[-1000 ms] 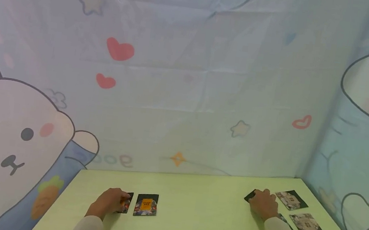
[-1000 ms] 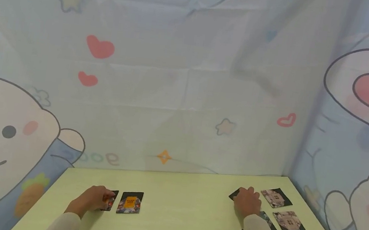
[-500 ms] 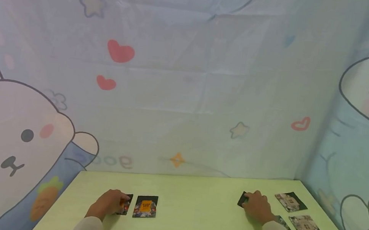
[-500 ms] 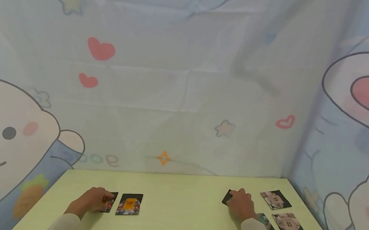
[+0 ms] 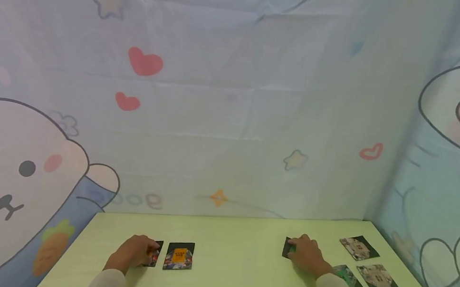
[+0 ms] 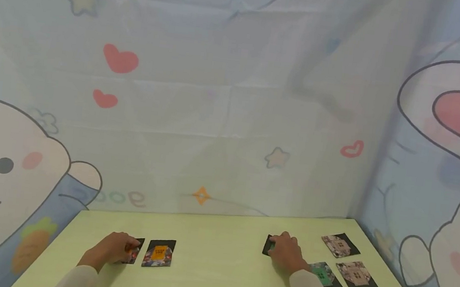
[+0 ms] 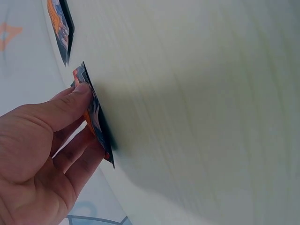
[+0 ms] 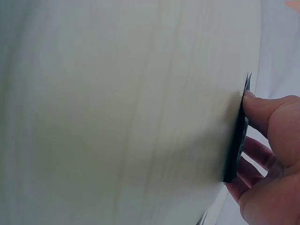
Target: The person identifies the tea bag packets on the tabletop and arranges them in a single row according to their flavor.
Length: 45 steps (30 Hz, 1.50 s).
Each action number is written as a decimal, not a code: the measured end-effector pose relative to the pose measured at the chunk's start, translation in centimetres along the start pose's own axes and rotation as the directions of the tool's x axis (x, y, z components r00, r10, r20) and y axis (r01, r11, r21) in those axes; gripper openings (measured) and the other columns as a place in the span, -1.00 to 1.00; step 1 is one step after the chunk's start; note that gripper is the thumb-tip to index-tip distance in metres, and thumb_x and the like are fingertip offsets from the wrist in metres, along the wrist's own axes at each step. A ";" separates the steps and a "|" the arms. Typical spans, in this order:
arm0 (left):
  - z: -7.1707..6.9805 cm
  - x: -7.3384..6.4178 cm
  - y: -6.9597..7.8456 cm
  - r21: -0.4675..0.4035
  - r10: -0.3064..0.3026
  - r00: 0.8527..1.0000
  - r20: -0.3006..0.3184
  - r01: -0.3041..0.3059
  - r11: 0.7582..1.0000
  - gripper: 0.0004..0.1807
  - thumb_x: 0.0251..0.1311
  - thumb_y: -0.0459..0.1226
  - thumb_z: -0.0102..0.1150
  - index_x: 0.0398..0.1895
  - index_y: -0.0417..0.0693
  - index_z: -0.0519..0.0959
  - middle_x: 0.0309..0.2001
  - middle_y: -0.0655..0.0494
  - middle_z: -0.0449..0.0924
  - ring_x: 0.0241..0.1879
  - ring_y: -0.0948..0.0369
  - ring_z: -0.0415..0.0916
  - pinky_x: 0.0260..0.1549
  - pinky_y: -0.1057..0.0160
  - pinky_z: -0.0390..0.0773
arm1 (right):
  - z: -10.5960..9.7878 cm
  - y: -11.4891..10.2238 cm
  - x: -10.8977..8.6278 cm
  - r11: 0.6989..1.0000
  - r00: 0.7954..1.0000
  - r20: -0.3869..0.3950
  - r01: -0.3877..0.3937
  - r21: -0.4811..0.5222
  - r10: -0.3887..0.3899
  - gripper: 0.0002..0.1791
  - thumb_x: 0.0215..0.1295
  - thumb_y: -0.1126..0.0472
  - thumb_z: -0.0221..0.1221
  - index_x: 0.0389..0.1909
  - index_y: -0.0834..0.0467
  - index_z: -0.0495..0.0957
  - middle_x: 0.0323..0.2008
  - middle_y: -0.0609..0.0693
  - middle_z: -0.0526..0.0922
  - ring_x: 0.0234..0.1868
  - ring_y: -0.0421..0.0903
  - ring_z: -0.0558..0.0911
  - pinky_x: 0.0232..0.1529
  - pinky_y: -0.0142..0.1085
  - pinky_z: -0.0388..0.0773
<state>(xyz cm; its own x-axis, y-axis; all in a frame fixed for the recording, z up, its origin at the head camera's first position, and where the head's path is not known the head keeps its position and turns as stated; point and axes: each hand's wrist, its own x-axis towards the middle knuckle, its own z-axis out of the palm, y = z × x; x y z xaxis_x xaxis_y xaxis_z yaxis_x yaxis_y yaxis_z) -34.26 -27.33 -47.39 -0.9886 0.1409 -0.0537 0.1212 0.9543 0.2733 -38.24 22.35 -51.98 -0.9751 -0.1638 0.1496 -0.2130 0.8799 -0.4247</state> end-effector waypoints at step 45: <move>-0.2 -0.7 0.3 0.010 0.010 1.000 -0.016 -0.009 1.000 -0.55 0.11 -0.44 0.44 0.13 -0.11 0.70 -0.44 0.17 0.57 -0.33 0.19 0.51 -0.03 -0.01 0.69 | 4.9 -12.3 0.4 0.975 0.975 0.081 0.201 0.091 -0.208 -0.61 0.20 0.30 0.36 0.08 0.20 0.70 0.03 0.19 0.58 -0.05 0.16 0.51 -0.09 0.06 0.57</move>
<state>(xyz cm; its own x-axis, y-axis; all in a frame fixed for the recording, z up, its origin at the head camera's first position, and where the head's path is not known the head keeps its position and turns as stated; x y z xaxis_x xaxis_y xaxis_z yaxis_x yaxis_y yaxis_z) -33.54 -27.16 -47.06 -0.9887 0.1458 -0.0358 0.1314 0.9555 0.2642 -36.31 9.25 -51.03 -0.9111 -0.3789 0.1621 -0.4092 0.7849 -0.4652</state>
